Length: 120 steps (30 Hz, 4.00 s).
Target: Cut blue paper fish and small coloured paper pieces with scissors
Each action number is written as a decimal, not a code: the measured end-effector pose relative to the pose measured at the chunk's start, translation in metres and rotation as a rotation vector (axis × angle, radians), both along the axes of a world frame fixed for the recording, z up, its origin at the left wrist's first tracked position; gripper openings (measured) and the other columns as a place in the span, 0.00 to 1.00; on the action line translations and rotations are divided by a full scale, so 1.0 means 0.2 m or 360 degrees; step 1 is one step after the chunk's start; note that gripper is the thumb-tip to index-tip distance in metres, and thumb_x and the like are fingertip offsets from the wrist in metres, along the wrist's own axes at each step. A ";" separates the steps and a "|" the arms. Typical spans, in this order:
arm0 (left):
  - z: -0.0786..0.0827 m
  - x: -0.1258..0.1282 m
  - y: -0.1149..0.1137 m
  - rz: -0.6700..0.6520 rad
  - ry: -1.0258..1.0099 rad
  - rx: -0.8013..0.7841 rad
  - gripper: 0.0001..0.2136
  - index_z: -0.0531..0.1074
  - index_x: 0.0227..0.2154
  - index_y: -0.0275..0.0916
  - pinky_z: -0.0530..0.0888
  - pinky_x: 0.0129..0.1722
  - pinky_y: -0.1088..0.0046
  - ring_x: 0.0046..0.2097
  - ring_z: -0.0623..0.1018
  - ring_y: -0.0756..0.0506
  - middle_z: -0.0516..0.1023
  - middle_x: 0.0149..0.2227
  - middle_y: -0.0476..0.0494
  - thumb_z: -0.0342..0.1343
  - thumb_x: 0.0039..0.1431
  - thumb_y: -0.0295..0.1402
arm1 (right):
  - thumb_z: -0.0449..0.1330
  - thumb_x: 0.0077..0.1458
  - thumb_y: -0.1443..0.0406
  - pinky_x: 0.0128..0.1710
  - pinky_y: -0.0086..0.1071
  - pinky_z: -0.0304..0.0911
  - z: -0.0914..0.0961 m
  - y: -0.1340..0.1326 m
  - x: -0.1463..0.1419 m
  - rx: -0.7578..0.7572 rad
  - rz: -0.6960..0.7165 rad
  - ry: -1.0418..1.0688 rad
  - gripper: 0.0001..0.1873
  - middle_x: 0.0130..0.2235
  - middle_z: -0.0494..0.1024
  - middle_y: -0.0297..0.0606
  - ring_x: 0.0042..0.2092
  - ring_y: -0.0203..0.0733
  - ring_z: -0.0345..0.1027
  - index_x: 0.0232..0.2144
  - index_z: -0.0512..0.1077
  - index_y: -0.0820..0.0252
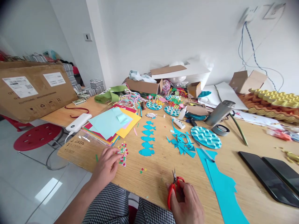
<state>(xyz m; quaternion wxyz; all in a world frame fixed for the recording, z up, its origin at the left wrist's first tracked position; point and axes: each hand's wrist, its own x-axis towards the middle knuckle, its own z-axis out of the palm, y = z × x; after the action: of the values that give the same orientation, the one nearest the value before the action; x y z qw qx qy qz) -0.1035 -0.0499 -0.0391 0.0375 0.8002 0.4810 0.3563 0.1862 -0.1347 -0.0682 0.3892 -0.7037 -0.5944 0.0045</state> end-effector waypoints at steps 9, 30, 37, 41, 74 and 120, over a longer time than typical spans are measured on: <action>0.06 0.04 0.08 0.0063 0.0286 -0.0039 0.06 0.75 0.28 0.39 0.71 0.49 0.56 0.47 0.68 0.40 0.72 0.40 0.42 0.55 0.57 0.24 | 0.49 0.55 0.40 0.30 0.34 0.62 0.08 0.00 -0.05 -0.0041 -0.0073 0.0134 0.27 0.28 0.73 0.38 0.29 0.44 0.68 0.29 0.67 0.56; 0.09 0.08 0.10 0.0180 0.0265 -0.0060 0.09 0.74 0.22 0.38 0.72 0.44 0.58 0.42 0.71 0.41 0.74 0.35 0.42 0.54 0.52 0.20 | 0.55 0.56 0.49 0.26 0.31 0.65 0.02 0.00 0.01 0.0008 0.0029 0.0126 0.19 0.28 0.77 0.42 0.28 0.44 0.72 0.29 0.69 0.57; 0.04 0.07 0.11 0.0204 0.0060 -0.0103 0.10 0.72 0.19 0.39 0.72 0.43 0.60 0.40 0.70 0.42 0.73 0.31 0.44 0.54 0.49 0.19 | 0.54 0.55 0.46 0.25 0.32 0.65 0.05 0.01 -0.01 -0.0007 0.0003 0.0114 0.22 0.26 0.76 0.41 0.26 0.44 0.71 0.28 0.69 0.58; 0.03 0.06 0.10 0.0223 -0.0048 -0.0104 0.11 0.71 0.18 0.39 0.71 0.43 0.61 0.40 0.70 0.43 0.73 0.31 0.44 0.54 0.49 0.19 | 0.53 0.55 0.46 0.26 0.32 0.65 0.06 0.01 -0.01 -0.0015 0.0007 0.0127 0.22 0.26 0.76 0.42 0.27 0.45 0.72 0.28 0.69 0.58; 0.21 0.54 -0.13 -0.0304 -0.1586 -0.1102 0.09 0.74 0.21 0.38 0.66 0.28 0.76 0.29 0.69 0.49 0.73 0.27 0.47 0.59 0.51 0.37 | 0.66 0.46 0.54 0.25 0.30 0.64 0.39 0.12 -0.31 -0.0024 0.0401 0.1480 0.16 0.27 0.73 0.33 0.28 0.40 0.68 0.27 0.66 0.57; 0.22 0.70 -0.24 -0.0175 -0.2429 -0.1654 0.11 0.75 0.24 0.34 0.68 0.26 0.77 0.26 0.71 0.51 0.75 0.23 0.46 0.67 0.41 0.36 | 0.54 0.59 0.50 0.27 0.28 0.55 0.27 -0.05 -0.34 -0.0364 0.0589 0.1206 0.19 0.25 0.63 0.29 0.28 0.38 0.59 0.26 0.61 0.57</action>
<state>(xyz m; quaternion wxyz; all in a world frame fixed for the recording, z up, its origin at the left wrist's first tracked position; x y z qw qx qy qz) 0.0374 -0.0988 0.0047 0.7154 0.2529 0.3868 0.5241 0.1187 -0.1456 -0.0139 0.4921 -0.5726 -0.5213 0.3978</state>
